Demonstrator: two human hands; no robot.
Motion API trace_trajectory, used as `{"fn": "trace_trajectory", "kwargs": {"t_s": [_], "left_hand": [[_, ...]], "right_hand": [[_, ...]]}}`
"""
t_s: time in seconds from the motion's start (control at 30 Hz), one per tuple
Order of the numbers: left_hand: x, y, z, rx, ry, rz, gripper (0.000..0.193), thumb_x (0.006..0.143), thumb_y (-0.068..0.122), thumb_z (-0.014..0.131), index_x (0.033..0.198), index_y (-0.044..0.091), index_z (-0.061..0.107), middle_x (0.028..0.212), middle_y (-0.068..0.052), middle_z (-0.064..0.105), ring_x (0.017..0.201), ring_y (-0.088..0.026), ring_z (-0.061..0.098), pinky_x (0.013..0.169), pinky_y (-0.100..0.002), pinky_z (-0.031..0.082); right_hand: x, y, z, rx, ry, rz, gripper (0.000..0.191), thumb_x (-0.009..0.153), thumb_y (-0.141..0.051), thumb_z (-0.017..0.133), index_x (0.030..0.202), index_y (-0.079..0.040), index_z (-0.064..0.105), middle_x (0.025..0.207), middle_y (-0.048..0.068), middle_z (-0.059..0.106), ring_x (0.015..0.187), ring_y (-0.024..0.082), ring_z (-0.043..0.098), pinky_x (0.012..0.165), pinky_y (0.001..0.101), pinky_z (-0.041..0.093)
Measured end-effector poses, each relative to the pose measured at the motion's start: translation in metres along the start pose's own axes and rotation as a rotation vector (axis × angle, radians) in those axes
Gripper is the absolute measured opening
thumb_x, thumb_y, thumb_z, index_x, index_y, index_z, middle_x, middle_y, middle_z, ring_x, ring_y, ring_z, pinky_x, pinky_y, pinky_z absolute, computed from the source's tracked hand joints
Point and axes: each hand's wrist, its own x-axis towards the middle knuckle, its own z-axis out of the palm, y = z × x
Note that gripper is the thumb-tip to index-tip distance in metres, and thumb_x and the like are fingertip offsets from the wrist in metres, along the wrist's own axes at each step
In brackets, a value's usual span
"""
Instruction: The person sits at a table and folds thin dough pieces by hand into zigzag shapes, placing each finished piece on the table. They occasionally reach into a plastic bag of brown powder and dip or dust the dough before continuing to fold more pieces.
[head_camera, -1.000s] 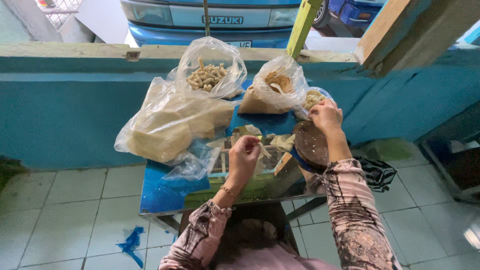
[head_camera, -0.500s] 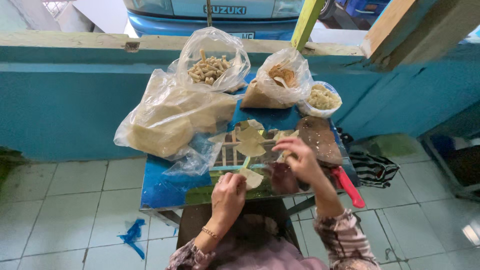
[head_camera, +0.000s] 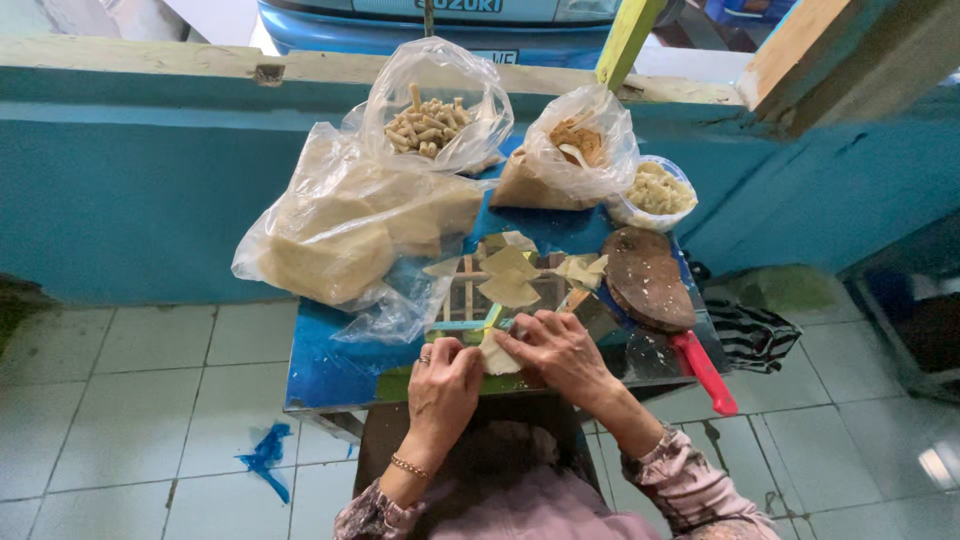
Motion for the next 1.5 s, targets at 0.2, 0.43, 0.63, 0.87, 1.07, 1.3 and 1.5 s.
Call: {"fn": "trace_trajectory", "kwargs": {"t_s": [0.2, 0.43, 0.63, 0.87, 1.07, 1.3, 1.5], "left_hand": [[0.0, -0.001, -0.002, -0.047, 0.034, 0.016, 0.008, 0.084, 0.015, 0.074, 0.091, 0.012, 0.071, 0.094, -0.008, 0.062, 0.087, -0.03, 0.061, 0.073, -0.042, 0.049], [0.001, -0.001, -0.004, -0.11, 0.037, -0.003, 0.008, 0.083, 0.013, 0.075, 0.09, 0.009, 0.073, 0.093, -0.008, 0.064, 0.088, -0.03, 0.062, 0.076, -0.042, 0.05], [-0.001, -0.005, -0.001, -0.128, 0.03, 0.008, 0.011, 0.082, 0.011, 0.075, 0.093, 0.009, 0.073, 0.093, -0.009, 0.064, 0.086, -0.031, 0.062, 0.075, -0.042, 0.051], [-0.012, -0.009, -0.005, -0.266, 0.162, 0.102, 0.021, 0.086, 0.004, 0.072, 0.106, 0.006, 0.071, 0.1, -0.009, 0.065, 0.093, -0.029, 0.065, 0.082, -0.04, 0.053], [-0.019, -0.029, -0.043, 0.137, 0.268, 0.013, 0.017, 0.084, 0.015, 0.076, 0.101, 0.014, 0.073, 0.097, -0.003, 0.065, 0.091, -0.025, 0.062, 0.087, -0.043, 0.045], [-0.009, -0.05, -0.069, 0.208, -0.005, -0.002, 0.024, 0.076, 0.023, 0.078, 0.1, 0.018, 0.076, 0.097, -0.002, 0.065, 0.091, -0.025, 0.061, 0.084, -0.043, 0.041], [-0.001, -0.036, -0.052, 0.119, 0.062, -0.015, 0.018, 0.082, 0.02, 0.077, 0.099, 0.015, 0.075, 0.099, -0.003, 0.064, 0.093, -0.025, 0.062, 0.086, -0.041, 0.045]], "right_hand": [[-0.011, 0.061, 0.009, 0.118, 0.08, 0.114, 0.038, 0.075, -0.017, 0.069, 0.111, -0.026, 0.077, 0.119, 0.005, 0.066, 0.107, 0.027, 0.061, 0.085, 0.0424, 0.05], [0.081, 0.235, 0.037, 0.305, 0.353, 0.757, 0.02, 0.096, -0.026, 0.07, 0.112, -0.015, 0.076, 0.108, 0.015, 0.073, 0.093, 0.034, 0.072, 0.082, 0.0439, 0.056], [0.14, 0.277, 0.055, -0.067, -0.308, 0.892, 0.026, 0.083, -0.035, 0.079, 0.106, -0.022, 0.081, 0.113, 0.015, 0.074, 0.109, 0.036, 0.069, 0.092, 0.0475, 0.054], [0.145, 0.284, 0.066, -0.362, -0.367, 0.635, 0.02, 0.091, -0.022, 0.068, 0.101, -0.011, 0.082, 0.11, 0.016, 0.077, 0.108, 0.034, 0.072, 0.088, 0.047, 0.057], [0.143, 0.277, 0.068, -0.459, -0.013, 0.551, 0.02, 0.094, -0.016, 0.06, 0.097, -0.009, 0.078, 0.097, 0.015, 0.076, 0.097, 0.032, 0.073, 0.079, 0.0489, 0.056], [0.125, 0.279, 0.056, -0.386, -0.004, 0.496, 0.018, 0.089, -0.013, 0.06, 0.09, -0.008, 0.077, 0.103, 0.019, 0.074, 0.096, 0.037, 0.073, 0.078, 0.0488, 0.058], [0.135, 0.286, 0.069, 0.05, -0.058, 0.856, 0.023, 0.085, -0.022, 0.063, 0.095, -0.014, 0.082, 0.099, 0.021, 0.074, 0.095, 0.042, 0.07, 0.086, 0.0496, 0.055]]}}
